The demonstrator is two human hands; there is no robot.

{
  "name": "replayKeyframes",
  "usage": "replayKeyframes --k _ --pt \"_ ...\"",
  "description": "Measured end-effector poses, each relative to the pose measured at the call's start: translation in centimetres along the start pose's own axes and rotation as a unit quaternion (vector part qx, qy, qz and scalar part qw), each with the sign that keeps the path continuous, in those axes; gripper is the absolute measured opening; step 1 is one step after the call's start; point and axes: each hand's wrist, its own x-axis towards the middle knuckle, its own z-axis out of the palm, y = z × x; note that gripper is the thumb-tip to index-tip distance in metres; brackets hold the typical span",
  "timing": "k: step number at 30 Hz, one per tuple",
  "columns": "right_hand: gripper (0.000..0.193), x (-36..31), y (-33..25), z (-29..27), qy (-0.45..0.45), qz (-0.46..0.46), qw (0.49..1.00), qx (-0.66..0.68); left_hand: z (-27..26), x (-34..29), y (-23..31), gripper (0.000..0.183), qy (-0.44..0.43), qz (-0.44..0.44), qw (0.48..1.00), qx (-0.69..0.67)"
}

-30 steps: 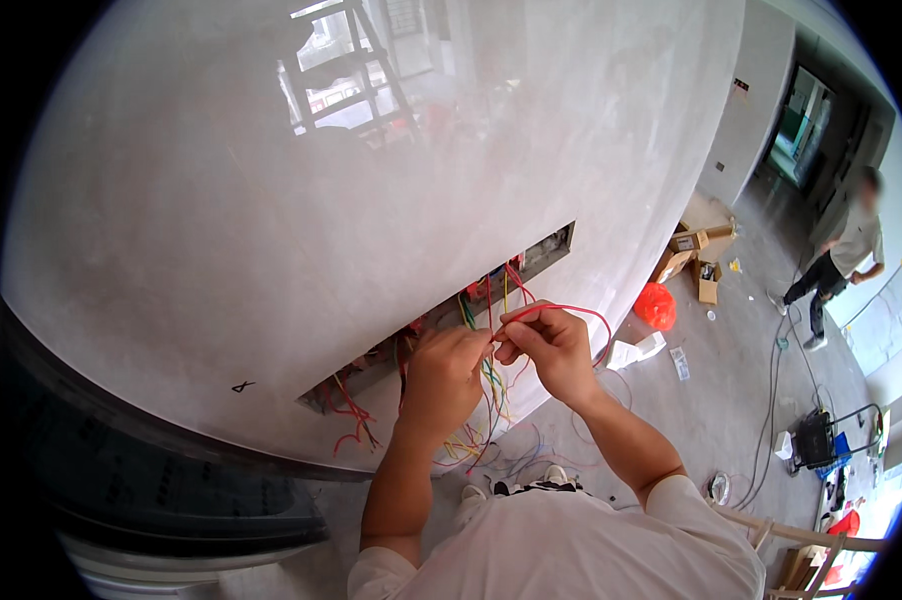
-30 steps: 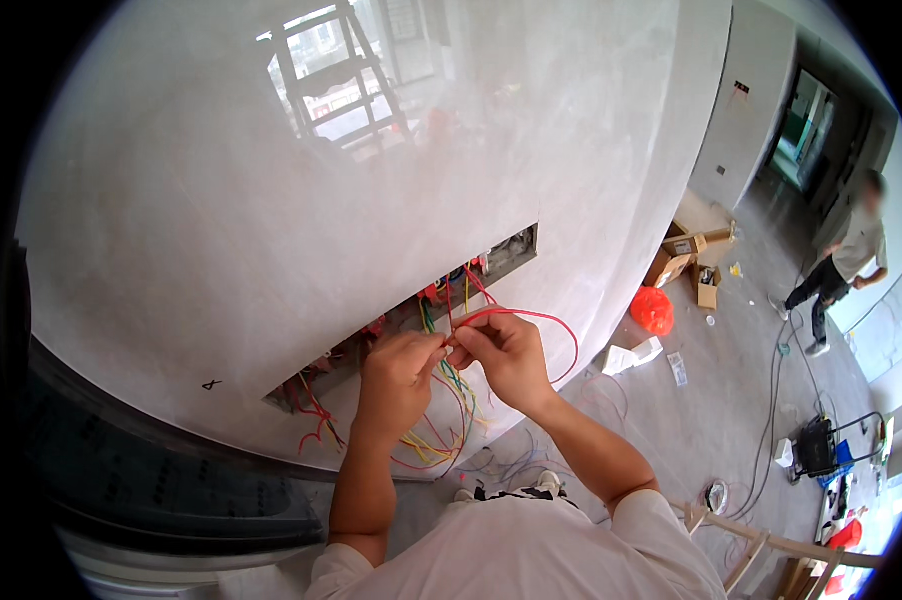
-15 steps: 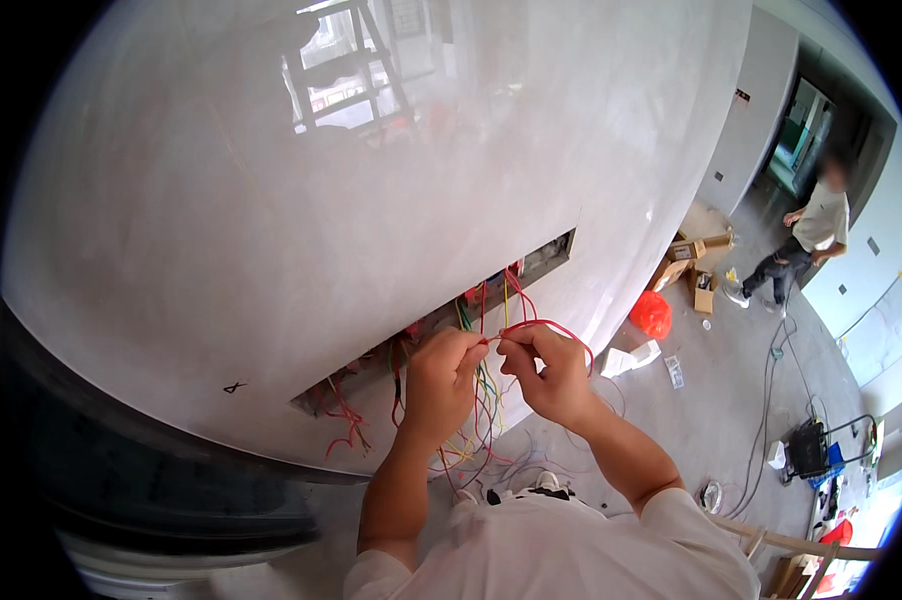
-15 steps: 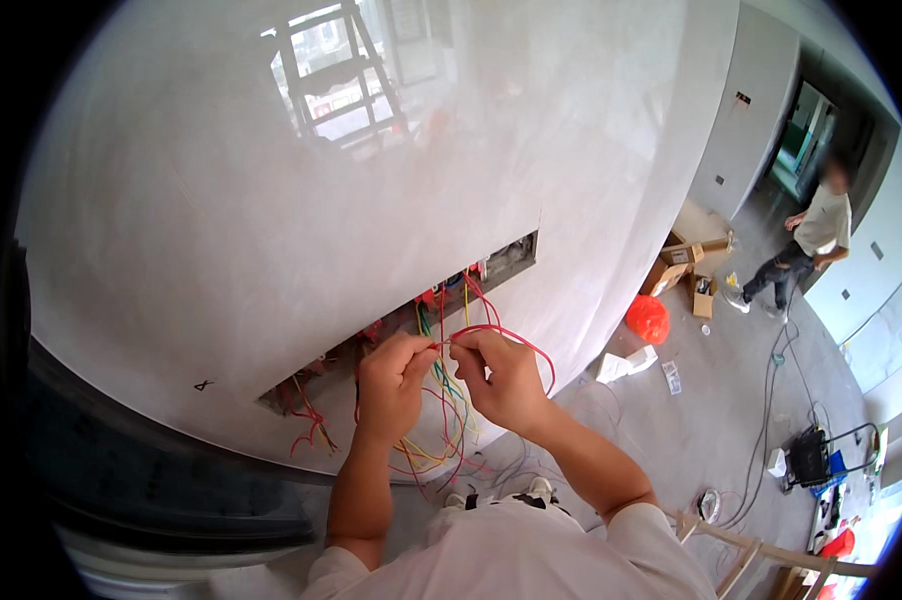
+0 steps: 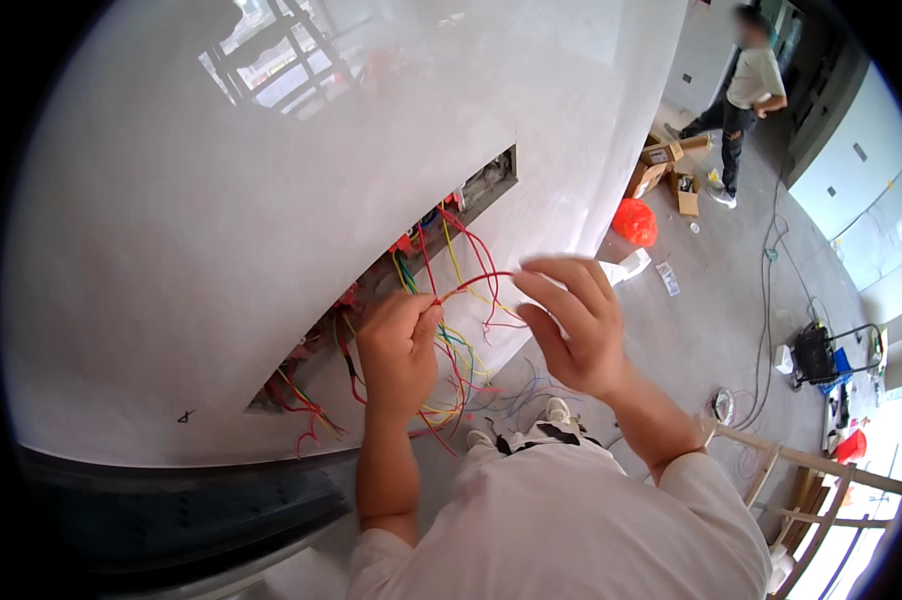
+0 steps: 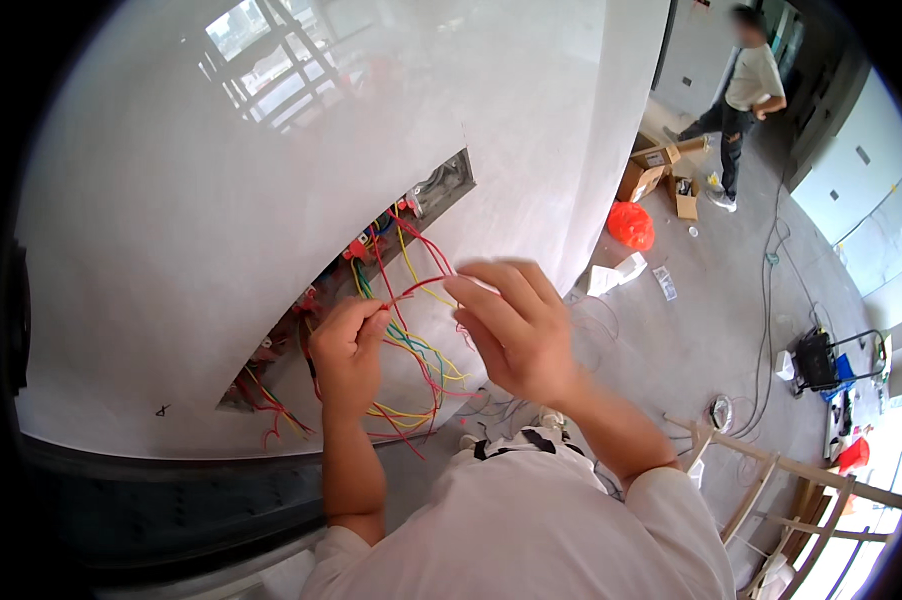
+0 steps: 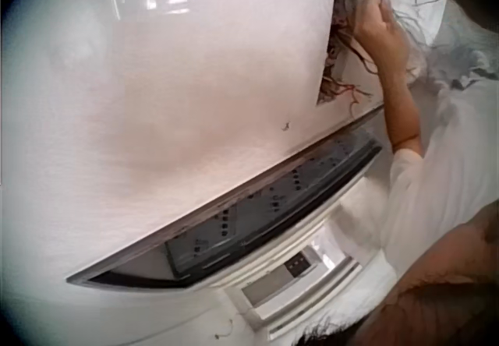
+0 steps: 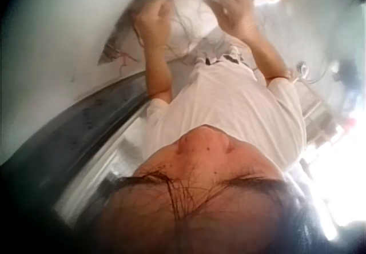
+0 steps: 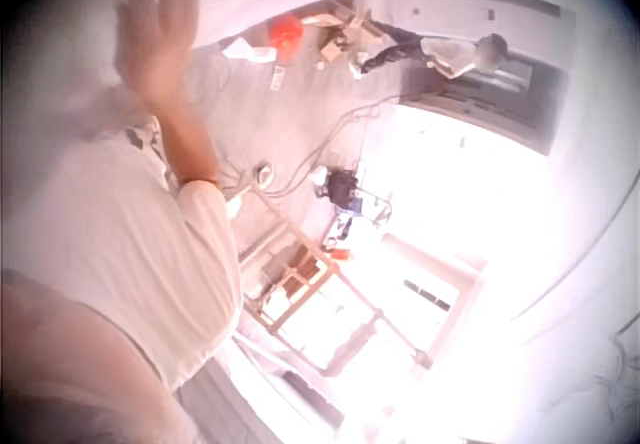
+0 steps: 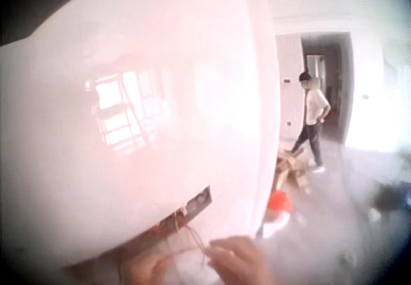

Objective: The person strips and twists colored electrical wires inside a wall junction box using pliers. They then move to a pile of cardboard boxes and sort through small white product boxes, stacking them neatly.

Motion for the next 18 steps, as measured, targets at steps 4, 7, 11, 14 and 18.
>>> replayKeyframes --k 4,7,11,14,18 --pt "0.012 0.2 1.4 2.9 -0.179 0.105 0.971 0.122 -0.4 -0.1 0.0 0.007 -0.020 -0.013 1.000 0.012" --pt "0.010 -0.6 0.8 3.2 -0.205 0.230 0.920 0.241 -0.8 -0.6 -0.5 0.006 -0.022 0.006 1.000 0.016" --pt "0.011 0.4 1.2 1.9 -0.282 0.437 0.736 0.434 -1.2 -0.6 -0.3 0.007 -0.037 0.019 0.999 0.008" --pt "0.017 0.8 2.2 2.0 -0.309 0.506 0.600 0.537 -1.6 -0.6 -0.1 0.008 -0.010 0.024 1.000 0.004" --pt "0.025 -0.2 2.3 2.4 -0.281 0.572 0.487 0.598 -0.6 -1.6 -0.2 0.009 0.189 0.123 0.973 0.043"
